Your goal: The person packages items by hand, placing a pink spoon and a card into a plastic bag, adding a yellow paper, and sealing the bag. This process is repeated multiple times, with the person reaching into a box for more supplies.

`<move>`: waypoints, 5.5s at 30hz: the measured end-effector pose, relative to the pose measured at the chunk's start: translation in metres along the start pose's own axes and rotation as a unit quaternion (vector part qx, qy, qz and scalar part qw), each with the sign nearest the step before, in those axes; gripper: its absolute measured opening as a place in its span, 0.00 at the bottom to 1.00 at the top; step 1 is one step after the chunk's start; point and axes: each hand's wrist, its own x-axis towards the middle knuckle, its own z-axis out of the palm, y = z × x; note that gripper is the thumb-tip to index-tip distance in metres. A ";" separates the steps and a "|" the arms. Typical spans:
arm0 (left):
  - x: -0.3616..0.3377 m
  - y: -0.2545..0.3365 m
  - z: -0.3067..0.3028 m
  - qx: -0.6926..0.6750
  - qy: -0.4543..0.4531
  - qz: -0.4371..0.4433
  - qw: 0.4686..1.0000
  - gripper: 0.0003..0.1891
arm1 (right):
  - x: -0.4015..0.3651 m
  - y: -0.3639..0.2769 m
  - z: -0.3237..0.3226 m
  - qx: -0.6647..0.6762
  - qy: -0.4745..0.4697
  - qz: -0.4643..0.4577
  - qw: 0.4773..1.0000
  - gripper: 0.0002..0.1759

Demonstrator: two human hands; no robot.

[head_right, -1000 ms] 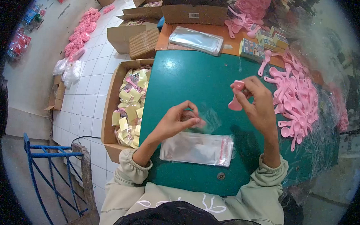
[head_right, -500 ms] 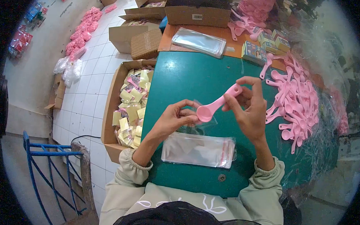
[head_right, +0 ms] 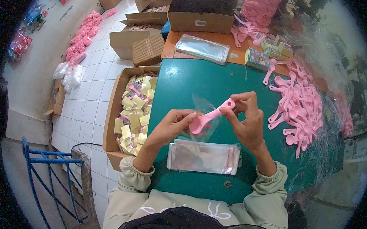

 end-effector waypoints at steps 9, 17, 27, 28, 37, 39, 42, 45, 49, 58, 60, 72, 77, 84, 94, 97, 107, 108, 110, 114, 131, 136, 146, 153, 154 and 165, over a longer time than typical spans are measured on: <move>0.002 0.019 -0.001 -0.107 0.066 0.094 0.988 0.17 | 0.072 0.024 -0.016 0.109 -0.192 -0.092 0.971 0.32; -0.012 0.018 -0.009 -0.086 0.076 0.105 0.988 0.15 | 0.152 0.267 -0.134 -0.420 -0.015 0.231 0.878 0.20; -0.013 0.013 -0.007 -0.102 0.083 0.083 0.988 0.16 | 0.131 0.178 -0.116 -0.270 0.142 0.053 0.951 0.10; -0.014 0.013 -0.006 -0.102 0.081 0.083 0.988 0.17 | 0.121 0.136 -0.102 -0.190 0.106 0.050 0.975 0.09; -0.018 0.017 0.000 0.012 0.044 0.023 0.999 0.16 | 0.032 -0.046 -0.038 -0.040 -0.119 0.068 0.990 0.06; -0.019 0.012 0.000 -0.011 0.021 0.056 0.998 0.16 | 0.029 -0.050 -0.037 -0.065 -0.101 0.041 0.992 0.06; -0.021 0.008 0.000 -0.029 0.004 0.079 0.996 0.16 | 0.024 -0.051 -0.033 0.006 -0.006 0.084 0.996 0.06; -0.022 0.012 0.001 -0.029 0.014 0.078 0.996 0.16 | 0.017 -0.050 -0.031 -0.067 -0.020 0.033 0.997 0.06; -0.023 0.015 0.002 -0.054 0.034 0.088 0.994 0.16 | 0.011 -0.056 -0.036 -0.114 -0.060 0.025 0.991 0.06; -0.018 0.017 0.006 0.005 0.026 0.095 0.995 0.15 | 0.003 -0.058 -0.035 -0.103 0.008 -0.025 0.994 0.06; -0.017 0.016 0.008 0.003 0.026 0.097 0.995 0.15 | 0.002 -0.065 -0.037 -0.149 -0.050 -0.022 0.987 0.06; -0.016 0.029 0.024 0.222 -0.030 0.065 0.972 0.17 | 0.005 -0.047 -0.027 -0.119 -0.325 0.020 0.938 0.12; -0.017 0.026 0.028 0.308 0.023 0.056 0.949 0.25 | -0.003 -0.032 -0.011 -0.074 -0.295 -0.011 0.953 0.12; -0.019 0.001 -0.025 0.199 -0.008 0.064 0.978 0.25 | 0.005 -0.009 -0.026 0.017 -0.198 0.193 0.961 0.11; -0.020 0.000 -0.037 0.086 -0.001 0.053 0.995 0.27 | 0.014 0.000 -0.026 0.076 -0.234 0.228 0.942 0.08; -0.012 -0.016 -0.030 0.195 0.119 0.078 0.970 0.26 | 0.009 0.005 -0.014 0.080 -0.186 0.198 0.959 0.07; -0.021 -0.044 -0.005 -0.097 0.032 -0.082 0.991 0.33 | -0.011 -0.004 0.022 -0.107 -0.303 0.035 0.946 0.21; -0.024 -0.045 -0.005 -0.095 0.034 -0.079 0.992 0.33 | -0.014 0.000 0.025 -0.126 -0.300 0.009 0.946 0.18; -0.026 -0.048 -0.006 -0.087 0.030 -0.073 0.993 0.33 | -0.020 0.002 0.033 -0.125 -0.298 -0.002 0.946 0.15; -0.026 -0.055 -0.009 -0.052 0.017 -0.059 0.997 0.33 | -0.026 0.008 0.050 -0.104 -0.290 -0.004 0.951 0.11; -0.020 -0.057 -0.002 0.105 0.097 -0.018 0.990 0.33 | -0.028 0.004 0.056 -0.056 -0.337 -0.025 0.940 0.08; -0.022 -0.055 0.002 0.135 0.132 -0.027 0.982 0.33 | -0.022 0.008 0.044 0.033 -0.391 -0.004 0.920 0.08; -0.025 -0.059 -0.009 -0.038 0.095 -0.045 0.994 0.18 | 0.008 0.028 -0.140 0.102 -0.226 0.137 0.959 0.09; -0.024 -0.059 -0.014 0.037 0.083 -0.062 0.994 0.14 | 0.012 0.129 -0.262 -0.313 0.087 0.037 0.945 0.12; -0.026 -0.050 -0.009 -0.018 0.090 -0.053 0.994 0.13 | 0.014 0.136 -0.259 -0.383 0.102 0.009 0.918 0.13; -0.032 -0.026 0.011 -0.127 0.071 -0.052 0.988 0.15 | -0.044 0.045 0.033 -0.155 -0.137 -0.116 0.971 0.19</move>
